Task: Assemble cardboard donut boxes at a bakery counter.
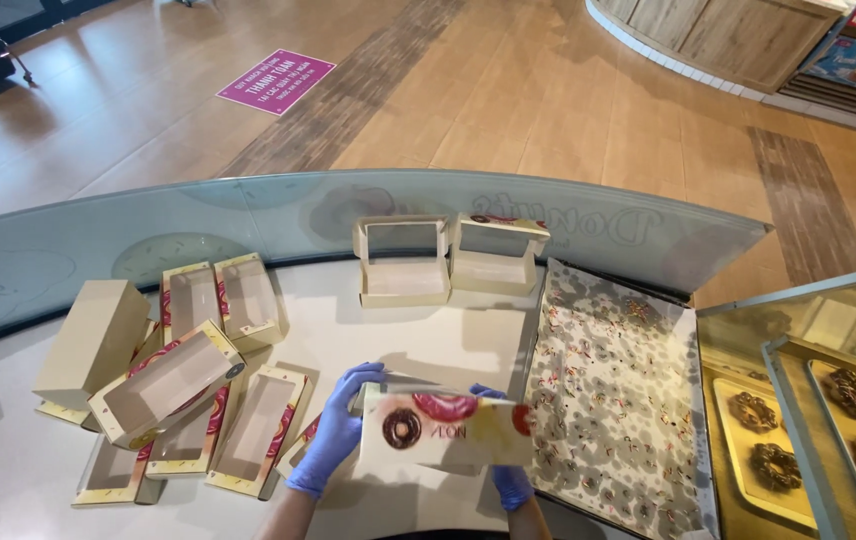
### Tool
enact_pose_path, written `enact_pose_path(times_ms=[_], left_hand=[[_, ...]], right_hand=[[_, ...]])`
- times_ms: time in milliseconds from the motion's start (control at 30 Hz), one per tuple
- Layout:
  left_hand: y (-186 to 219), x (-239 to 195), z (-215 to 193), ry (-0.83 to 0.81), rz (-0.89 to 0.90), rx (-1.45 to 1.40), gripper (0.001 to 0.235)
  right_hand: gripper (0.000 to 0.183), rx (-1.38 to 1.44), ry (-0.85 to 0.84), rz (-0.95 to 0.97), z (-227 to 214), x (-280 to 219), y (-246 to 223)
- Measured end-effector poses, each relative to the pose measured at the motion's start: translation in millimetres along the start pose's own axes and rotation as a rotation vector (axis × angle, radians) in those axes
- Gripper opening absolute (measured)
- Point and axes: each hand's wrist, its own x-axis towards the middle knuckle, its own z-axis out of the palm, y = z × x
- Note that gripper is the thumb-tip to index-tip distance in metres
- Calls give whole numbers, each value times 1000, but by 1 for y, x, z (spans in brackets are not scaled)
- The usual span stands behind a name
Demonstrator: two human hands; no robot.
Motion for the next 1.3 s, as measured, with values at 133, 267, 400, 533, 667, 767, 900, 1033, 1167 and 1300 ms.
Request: enact_pose_path(times_ms=[133,267,400,533,667,767,900,1033,1167,1300], left_hand=[[-10,-2,-2,-18,-220,-233,25],[-12,6,1,144,-533,-404,41],[23,9,11,554,-211,446,69],[85,19,11,28,535,702,67],[53,24,16,-248,462,937,59],[12,21,20,-333,383,937,31],[44,29,15,-484,225,1023,20],[43,23,14,-443,280,907,23],[9,23,5,-550,345,865,19],[4,26,0,-549,336,914,30]], right_hand=[[42,-43,59,-70,-4,20,-70],[54,-91,108,-142,1,28,-130],[47,57,186,104,4,33,-146],[49,45,192,207,2,37,-169],[52,176,14,98,2,43,-178],[49,-15,90,26,5,36,-187],[57,-676,419,-757,17,14,-275],[38,-883,-130,-947,8,25,-239],[18,-931,-319,-933,-9,43,-211],[24,-926,-356,-920,-18,42,-234]])
